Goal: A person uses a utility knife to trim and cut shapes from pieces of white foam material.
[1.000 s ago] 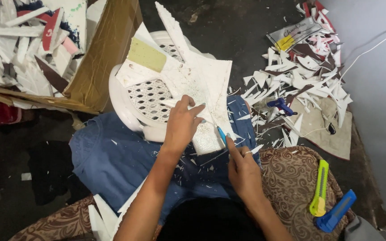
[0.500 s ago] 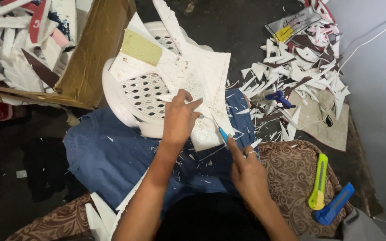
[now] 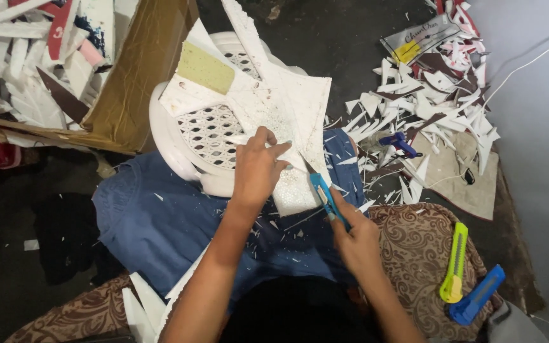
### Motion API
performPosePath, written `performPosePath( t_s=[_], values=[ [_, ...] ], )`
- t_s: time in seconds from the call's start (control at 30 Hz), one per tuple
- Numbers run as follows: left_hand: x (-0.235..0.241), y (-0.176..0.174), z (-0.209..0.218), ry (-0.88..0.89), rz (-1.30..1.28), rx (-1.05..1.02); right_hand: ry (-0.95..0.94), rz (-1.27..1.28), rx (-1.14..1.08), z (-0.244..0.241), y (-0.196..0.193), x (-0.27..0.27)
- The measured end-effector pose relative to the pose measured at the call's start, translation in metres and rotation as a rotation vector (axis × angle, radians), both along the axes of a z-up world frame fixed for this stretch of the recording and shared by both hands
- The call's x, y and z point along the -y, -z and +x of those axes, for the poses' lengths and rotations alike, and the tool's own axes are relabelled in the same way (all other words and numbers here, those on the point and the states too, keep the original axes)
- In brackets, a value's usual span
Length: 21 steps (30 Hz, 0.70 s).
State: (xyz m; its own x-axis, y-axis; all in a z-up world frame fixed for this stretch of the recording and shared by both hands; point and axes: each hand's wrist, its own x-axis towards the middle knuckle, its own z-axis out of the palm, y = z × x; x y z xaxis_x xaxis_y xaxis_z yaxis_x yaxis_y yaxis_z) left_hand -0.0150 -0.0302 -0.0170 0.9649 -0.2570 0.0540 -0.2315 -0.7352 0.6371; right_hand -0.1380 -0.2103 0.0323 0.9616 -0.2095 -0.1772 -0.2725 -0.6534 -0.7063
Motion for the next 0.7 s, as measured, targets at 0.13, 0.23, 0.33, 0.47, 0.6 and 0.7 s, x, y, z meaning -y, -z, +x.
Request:
performPosePath(
  t_s=[0.13,0.23,0.33,0.47,0.6,0.7],
  values=[
    [0.000,-0.002,0.000,-0.009,-0.025,-0.006,-0.023,0.003,-0.003,0.001,0.001,0.001],
    [0.000,0.001,0.001,-0.002,-0.004,0.007,-0.058,-0.007,0.010,0.004,0.009,0.002],
    [-0.001,0.004,0.002,-0.013,0.025,0.019,-0.076,-0.018,0.024,0.001,0.004,0.002],
    [0.000,0.003,0.003,-0.018,-0.009,0.011,-0.032,0.003,-0.033,-0.001,0.007,0.006],
    [0.000,-0.005,0.003,-0.019,0.003,0.026,0.027,0.114,-0.033,0.003,0.017,0.000],
    [-0.002,-0.003,0.001,-0.012,-0.016,-0.004,0.114,0.278,-0.028,-0.006,-0.006,-0.007]
  ],
)
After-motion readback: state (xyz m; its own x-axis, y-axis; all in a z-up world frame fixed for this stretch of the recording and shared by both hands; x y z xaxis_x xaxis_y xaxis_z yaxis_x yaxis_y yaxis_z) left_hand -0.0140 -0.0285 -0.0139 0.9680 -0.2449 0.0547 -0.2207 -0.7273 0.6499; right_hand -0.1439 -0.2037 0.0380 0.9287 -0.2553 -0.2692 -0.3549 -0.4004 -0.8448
